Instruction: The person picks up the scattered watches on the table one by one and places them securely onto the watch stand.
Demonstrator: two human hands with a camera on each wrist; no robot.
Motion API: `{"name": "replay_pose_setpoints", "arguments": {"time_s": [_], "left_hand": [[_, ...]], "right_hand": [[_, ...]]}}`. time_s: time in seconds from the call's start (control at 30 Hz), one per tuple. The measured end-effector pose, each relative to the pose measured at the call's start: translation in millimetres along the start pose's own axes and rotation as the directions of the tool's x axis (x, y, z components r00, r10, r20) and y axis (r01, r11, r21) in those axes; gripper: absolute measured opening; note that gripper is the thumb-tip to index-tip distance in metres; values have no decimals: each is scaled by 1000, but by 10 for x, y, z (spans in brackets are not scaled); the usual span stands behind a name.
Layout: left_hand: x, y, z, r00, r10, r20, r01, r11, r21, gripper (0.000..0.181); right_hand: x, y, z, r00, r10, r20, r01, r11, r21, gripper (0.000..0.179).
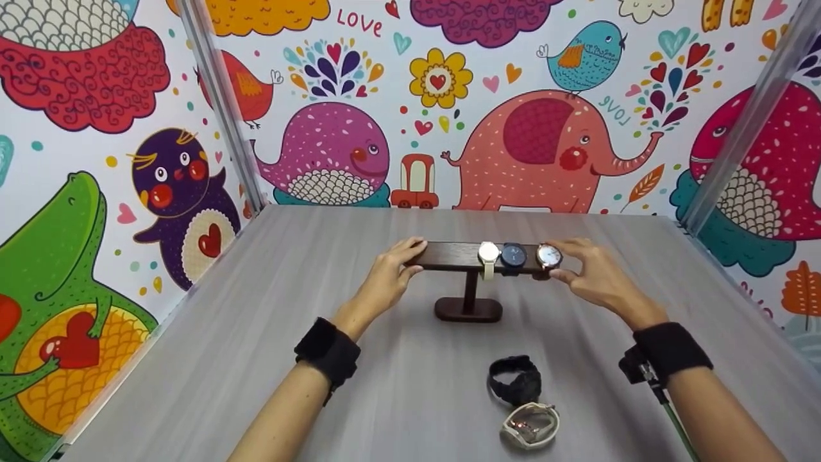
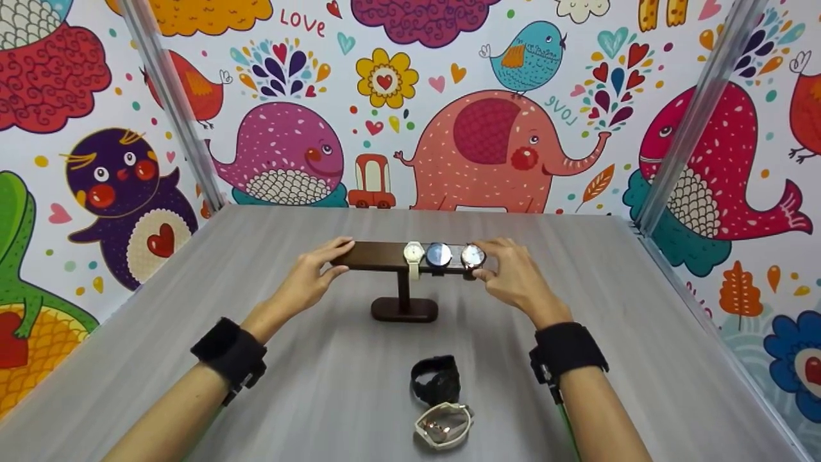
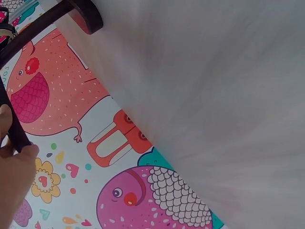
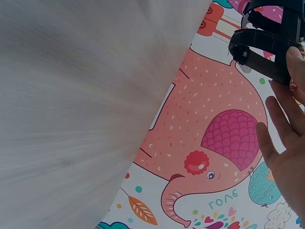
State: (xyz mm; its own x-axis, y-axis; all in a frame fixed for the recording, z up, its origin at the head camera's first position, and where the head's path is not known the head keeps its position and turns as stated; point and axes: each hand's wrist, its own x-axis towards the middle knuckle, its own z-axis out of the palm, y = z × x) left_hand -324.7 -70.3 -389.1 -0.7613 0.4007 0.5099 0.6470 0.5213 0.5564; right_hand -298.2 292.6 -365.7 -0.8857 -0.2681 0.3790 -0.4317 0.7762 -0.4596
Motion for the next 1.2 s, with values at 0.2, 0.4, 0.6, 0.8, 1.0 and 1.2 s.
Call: {"name": "replay_pose_setpoints", "arguments": {"time_s": [0.2,0.4,0.6,0.8,1.0,1.2], "left_hand": [[-15,-5,-1,1000,0,4,0,1000,5,45],[-15,9,-5,1000,-3,2,3,1000,7,44],[-11,15,-5,1000,-10,7,10,1000,-2,45],[-17,19,-3,1000,-15,11,15,1000,0,45],[-13,19,-8,1000,-9,6,9,1000,0,45],[-12,18,-14,1000,-17,12,17,1000,1,45]], "right_hand": [[2,-31,3,1000,10,19,-10,1000,21,53],[9,-62,4,999,27,38,-28,999,28,54],[19,-74,16,998,26,56,-27,1000,17,56],[30,-74,46,998,1,59,-2,1000,11,57],[41,-73,48,999,-10,52,9,1000,10,57],[56,-70,55,999,-48,11,48,999,23,56]]}}
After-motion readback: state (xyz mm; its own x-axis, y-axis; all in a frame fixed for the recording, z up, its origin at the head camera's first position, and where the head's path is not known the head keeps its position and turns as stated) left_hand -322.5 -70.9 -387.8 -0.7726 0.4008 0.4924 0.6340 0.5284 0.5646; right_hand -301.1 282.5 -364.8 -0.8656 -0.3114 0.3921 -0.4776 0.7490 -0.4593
